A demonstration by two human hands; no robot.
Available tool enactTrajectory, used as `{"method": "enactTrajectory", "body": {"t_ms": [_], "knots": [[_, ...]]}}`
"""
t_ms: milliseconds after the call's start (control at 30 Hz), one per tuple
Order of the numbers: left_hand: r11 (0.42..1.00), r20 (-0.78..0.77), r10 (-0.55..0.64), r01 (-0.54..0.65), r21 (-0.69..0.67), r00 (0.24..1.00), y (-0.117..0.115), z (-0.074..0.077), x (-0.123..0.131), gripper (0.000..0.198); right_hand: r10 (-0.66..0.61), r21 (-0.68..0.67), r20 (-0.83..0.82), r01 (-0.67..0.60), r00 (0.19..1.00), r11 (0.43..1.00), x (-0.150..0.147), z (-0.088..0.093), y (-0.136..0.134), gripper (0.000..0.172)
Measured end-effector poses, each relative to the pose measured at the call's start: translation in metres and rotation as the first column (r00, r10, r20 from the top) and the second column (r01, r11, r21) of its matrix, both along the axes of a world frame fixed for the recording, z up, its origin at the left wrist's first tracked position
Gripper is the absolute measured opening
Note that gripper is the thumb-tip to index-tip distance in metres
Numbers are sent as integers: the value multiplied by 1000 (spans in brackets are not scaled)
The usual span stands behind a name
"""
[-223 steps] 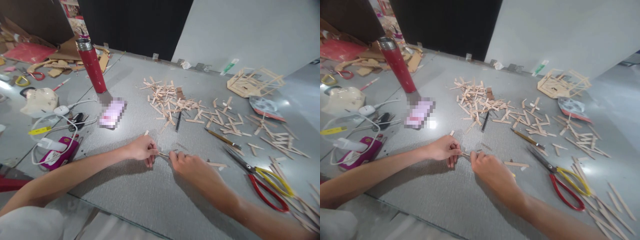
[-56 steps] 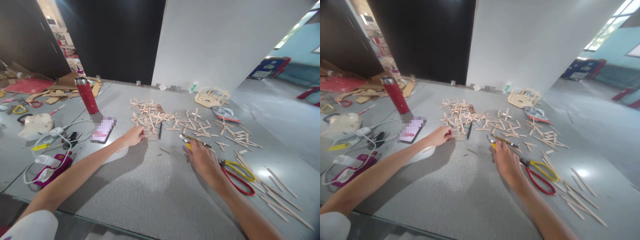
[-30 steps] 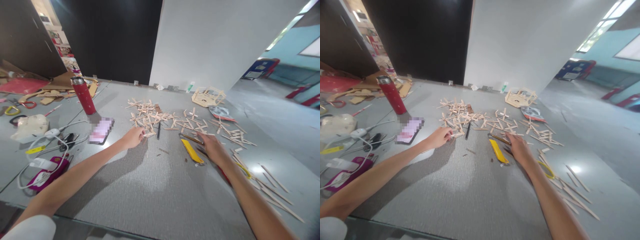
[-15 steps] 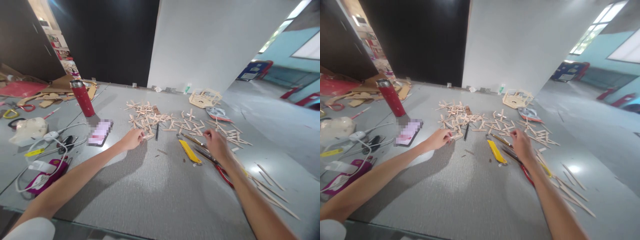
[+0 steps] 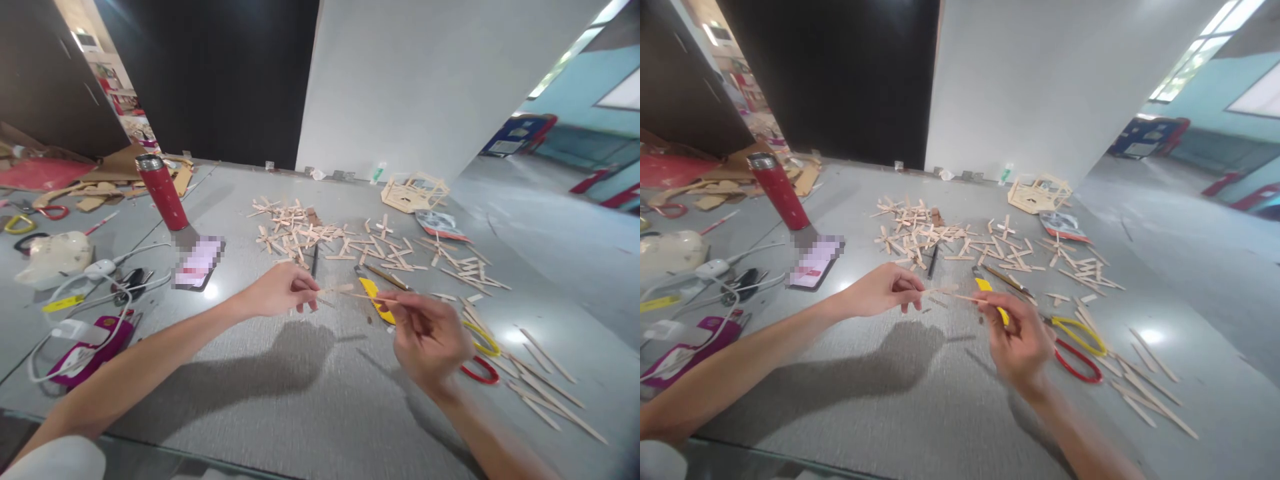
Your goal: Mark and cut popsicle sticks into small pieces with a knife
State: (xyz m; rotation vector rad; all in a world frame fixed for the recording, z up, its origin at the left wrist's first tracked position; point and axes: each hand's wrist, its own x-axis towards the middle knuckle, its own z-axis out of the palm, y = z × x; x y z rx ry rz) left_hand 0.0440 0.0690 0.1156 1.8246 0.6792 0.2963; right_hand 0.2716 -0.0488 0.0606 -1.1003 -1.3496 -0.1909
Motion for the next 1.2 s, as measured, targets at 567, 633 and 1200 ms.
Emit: {"method": "enactTrajectory", "body": {"t_ms": [567,633,1200], "knots": [[999,28,18,-19,43,999,-17,3,3,8,245,-65,612,-261,752,963,-2,4,-6,35],[998,27,31,-32,53,999,-19,3,3,8,258,-100,611,-250,749,963,-2,4,-5,34],[963,52,44,-56,265,998,-31,-4,7,9,186,-108,685,-154,704,982,0,-5,-17,44]]}}
